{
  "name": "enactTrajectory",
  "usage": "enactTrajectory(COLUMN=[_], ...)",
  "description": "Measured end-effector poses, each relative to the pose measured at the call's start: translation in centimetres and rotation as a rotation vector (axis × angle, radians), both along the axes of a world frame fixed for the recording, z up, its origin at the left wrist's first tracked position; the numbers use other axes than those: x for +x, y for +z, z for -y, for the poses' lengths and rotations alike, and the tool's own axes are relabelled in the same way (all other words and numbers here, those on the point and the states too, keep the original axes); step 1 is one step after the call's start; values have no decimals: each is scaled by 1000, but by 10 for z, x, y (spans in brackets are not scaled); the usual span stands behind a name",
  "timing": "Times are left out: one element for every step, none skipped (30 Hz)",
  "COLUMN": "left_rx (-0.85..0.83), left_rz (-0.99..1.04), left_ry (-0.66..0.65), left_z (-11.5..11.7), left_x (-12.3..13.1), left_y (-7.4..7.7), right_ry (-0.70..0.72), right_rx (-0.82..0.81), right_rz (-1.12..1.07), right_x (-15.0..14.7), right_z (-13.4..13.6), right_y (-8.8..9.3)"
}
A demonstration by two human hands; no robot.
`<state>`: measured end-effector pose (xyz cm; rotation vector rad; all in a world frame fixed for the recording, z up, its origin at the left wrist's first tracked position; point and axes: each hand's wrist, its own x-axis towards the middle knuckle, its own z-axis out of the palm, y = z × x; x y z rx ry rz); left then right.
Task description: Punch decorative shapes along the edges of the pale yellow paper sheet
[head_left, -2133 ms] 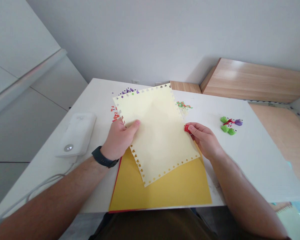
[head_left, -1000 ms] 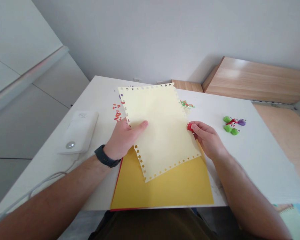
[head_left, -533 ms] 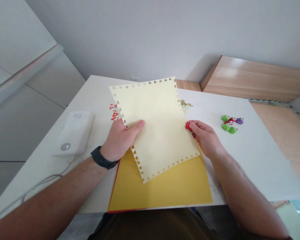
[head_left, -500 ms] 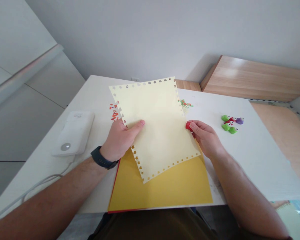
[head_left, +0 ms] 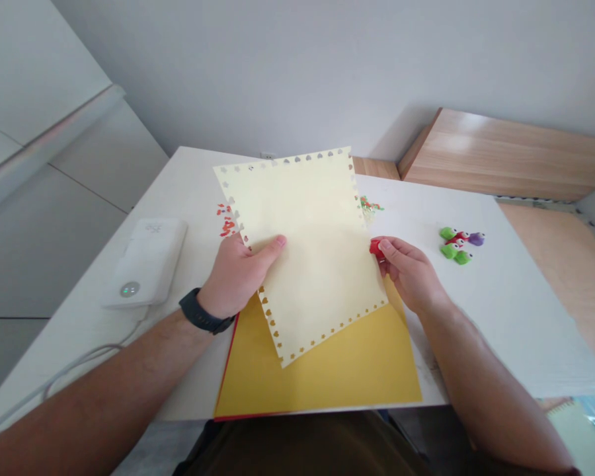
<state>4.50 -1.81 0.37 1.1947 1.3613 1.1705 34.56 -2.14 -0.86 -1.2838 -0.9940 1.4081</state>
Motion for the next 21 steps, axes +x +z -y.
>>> enactTrajectory(left_rx=[-11,-17,-18,-16,-12,-8,-4,-2,-1,-1,-3,-6,-10,-13,-13,-13,-13,-14,-18,-23,-29], left_rz=[-3,-7,-9,-8,-3,2,4,5,8,12,16,20,25,31,39,48,55,60,62,62,61], left_ry=[3,4,0,-8,-17,-25,-28,-31,-32,-33,-33,-32,-31,-29,-27,-23,-18,-13,-8,-5,-3], left_z=[0,0,0,0,0,0,0,0,0,0,0,0,0,0,0,0,0,0,0,0,0], left_x=[-1,-1,-1,-2,-2,-2,-2,-1,-1,-1,-1,-1,-1,0,0,0,1,1,1,2,1], left_y=[0,-1,-1,-1,-1,-1,-1,0,0,0,0,-1,-1,-1,-1,0,0,0,1,1,1], right_ry=[6,14,21,27,29,29,27,24,20,16,12,9,5,3,0,-2,-5,-7,-9,-10,-12], right_rx=[22,35,39,38,36,34,30,26,23,21,22,24,26,27,25,22,20,19,19,20,22], right_rz=[23,37,43,42,39,35,31,27,24,23,23,25,25,25,24,24,24,24,25,25,23], right_x=[1,2,2,3,3,3,3,3,3,3,2,2,2,1,1,0,0,-1,-1,-1,-1], right_z=[-1,-1,-2,-2,-2,-2,-2,-2,-2,-2,-2,-2,-2,-2,-1,-1,-1,-1,-1,-1,-2], right_y=[-1,-2,-3,-4,-5,-5,-5,-5,-5,-4,-4,-3,-3,-2,-1,0,1,1,2,2,2])
